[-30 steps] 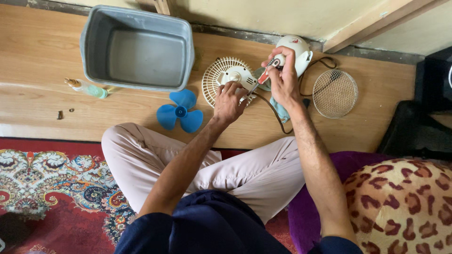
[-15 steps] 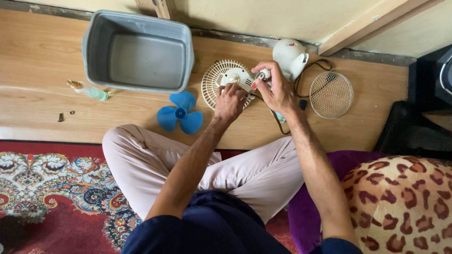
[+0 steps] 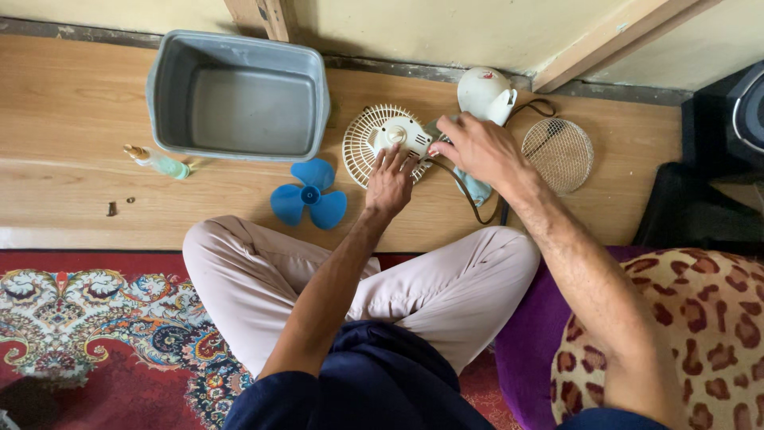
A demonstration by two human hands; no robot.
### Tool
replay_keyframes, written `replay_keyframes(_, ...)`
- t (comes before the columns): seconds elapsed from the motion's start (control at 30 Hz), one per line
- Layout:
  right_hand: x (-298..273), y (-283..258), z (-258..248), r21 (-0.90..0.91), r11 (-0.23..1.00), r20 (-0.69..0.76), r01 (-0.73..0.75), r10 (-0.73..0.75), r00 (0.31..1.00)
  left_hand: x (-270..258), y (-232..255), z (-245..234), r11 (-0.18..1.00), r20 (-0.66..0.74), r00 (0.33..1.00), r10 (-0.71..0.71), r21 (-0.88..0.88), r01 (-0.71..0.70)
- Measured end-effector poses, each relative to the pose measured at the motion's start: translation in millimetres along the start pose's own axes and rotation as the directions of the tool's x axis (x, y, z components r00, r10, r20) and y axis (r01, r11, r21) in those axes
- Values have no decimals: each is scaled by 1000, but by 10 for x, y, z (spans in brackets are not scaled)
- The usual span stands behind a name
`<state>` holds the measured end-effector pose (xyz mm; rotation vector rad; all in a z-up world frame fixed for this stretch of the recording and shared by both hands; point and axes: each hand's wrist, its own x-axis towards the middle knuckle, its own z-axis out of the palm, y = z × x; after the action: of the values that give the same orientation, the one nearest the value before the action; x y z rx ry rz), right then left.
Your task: The person assembles a small electric fan by attaching the motor housing to the base, inserting the fan blade, and securing the front grill. They use a screwdriver to tighten screws and a brush to clean the base before assembly.
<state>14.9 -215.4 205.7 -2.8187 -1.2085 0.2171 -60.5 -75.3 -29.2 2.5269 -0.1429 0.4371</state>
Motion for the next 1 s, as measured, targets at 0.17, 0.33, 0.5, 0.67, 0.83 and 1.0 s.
replay_keyframes(0.17, -11, 21, 138, -62, 974, 25, 217, -216, 976, -153, 18, -71, 996, 123, 992, -7, 91, -4)
replay_keyframes(0.33, 38, 56, 232, -216, 895, 66, 390, -385, 920, -175, 84, -174, 992, 205, 977, -56, 121, 32)
replay_keyframes(0.5, 217, 205, 346, -283, 890, 149, 358, -328, 933, -152, 79, -213, 991, 270, 961, -65, 127, 32)
replay_keyframes(0.67, 412, 185, 284, -272, 937, 371, 220, -108, 922, -115, 57, -215, 991, 313, 947, -73, 132, 32)
replay_keyframes(0.83, 490, -144, 76, -196, 976, 400, -92, 165, 901, -91, 66, -279, 991, 365, 928, -68, 130, 21)
replay_keyframes(1.0, 518, -179, 21, -197, 967, 439, -160, 233, 868, -63, 62, -374, 995, 417, 906, -68, 97, 30)
